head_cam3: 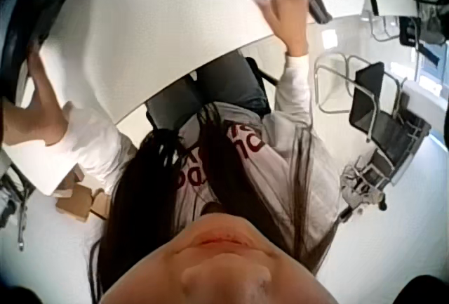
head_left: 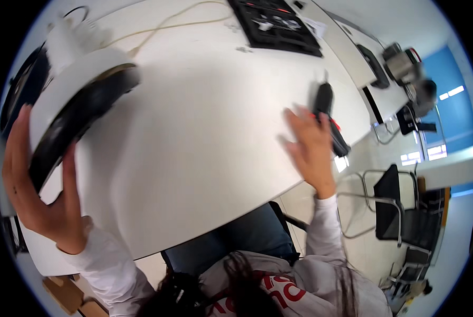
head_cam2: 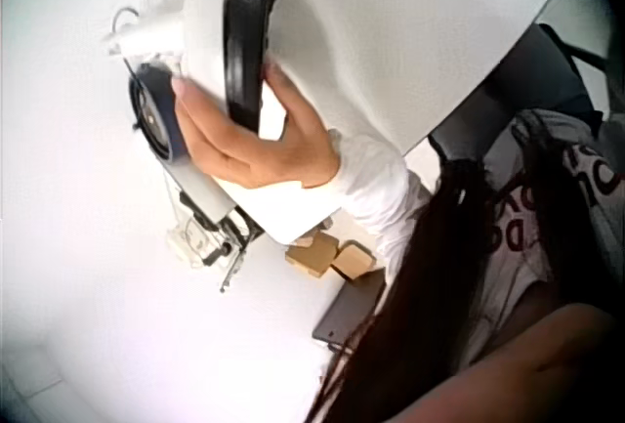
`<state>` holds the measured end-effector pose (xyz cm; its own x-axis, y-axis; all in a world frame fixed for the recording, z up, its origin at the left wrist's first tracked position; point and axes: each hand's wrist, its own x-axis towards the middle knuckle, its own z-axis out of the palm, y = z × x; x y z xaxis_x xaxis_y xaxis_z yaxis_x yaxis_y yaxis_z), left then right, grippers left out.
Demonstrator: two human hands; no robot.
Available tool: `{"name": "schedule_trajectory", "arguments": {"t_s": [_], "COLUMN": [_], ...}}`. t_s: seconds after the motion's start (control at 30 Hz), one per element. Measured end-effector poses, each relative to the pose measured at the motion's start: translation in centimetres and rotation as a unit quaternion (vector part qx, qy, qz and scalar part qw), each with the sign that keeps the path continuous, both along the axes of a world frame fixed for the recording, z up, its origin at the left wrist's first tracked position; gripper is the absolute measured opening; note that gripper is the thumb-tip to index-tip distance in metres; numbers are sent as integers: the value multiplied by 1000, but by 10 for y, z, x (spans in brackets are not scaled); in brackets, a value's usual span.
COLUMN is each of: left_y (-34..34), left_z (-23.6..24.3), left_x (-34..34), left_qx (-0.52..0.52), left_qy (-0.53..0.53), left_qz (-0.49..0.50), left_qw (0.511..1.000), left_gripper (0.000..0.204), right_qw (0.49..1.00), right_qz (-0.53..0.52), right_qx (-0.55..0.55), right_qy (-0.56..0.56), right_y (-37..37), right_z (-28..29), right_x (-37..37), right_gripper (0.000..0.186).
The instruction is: The person disassembles a small white appliance by removing the base cover with a power screwdriver. They then remove internal components, including a switch and wiring, using the screwdriver and their hands.
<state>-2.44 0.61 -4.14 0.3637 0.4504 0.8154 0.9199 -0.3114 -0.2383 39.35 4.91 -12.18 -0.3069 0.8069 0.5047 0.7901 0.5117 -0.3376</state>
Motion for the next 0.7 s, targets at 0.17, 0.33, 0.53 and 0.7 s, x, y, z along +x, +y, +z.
{"name": "schedule_trajectory", "arguments": {"t_s": [0.17, 0.33, 0.53, 0.7], "left_y": [6, 12, 0, 5], "left_z": [-3, -7, -10, -10], "left_x": [0, 4, -17, -11], "left_qx": [21, 43, 79, 80], "left_qy": [-28, -37, -33, -35], "left_qz": [-1, -7, 23, -2], "left_qw": [999, 998, 996, 996], "left_gripper": [47, 40, 41, 42], "right_qw": [999, 992, 827, 849], "right_qz": [-32, -12, -107, -206], "right_qx": [4, 3, 154, -1], "right_qy": [-21, 123, 530, 486], "right_y": [-5, -13, -100, -154], "right_z": [-24, -30, -5, -48], "right_x": [-2, 12, 93, 105], "right_gripper": [29, 26, 43, 40]}}
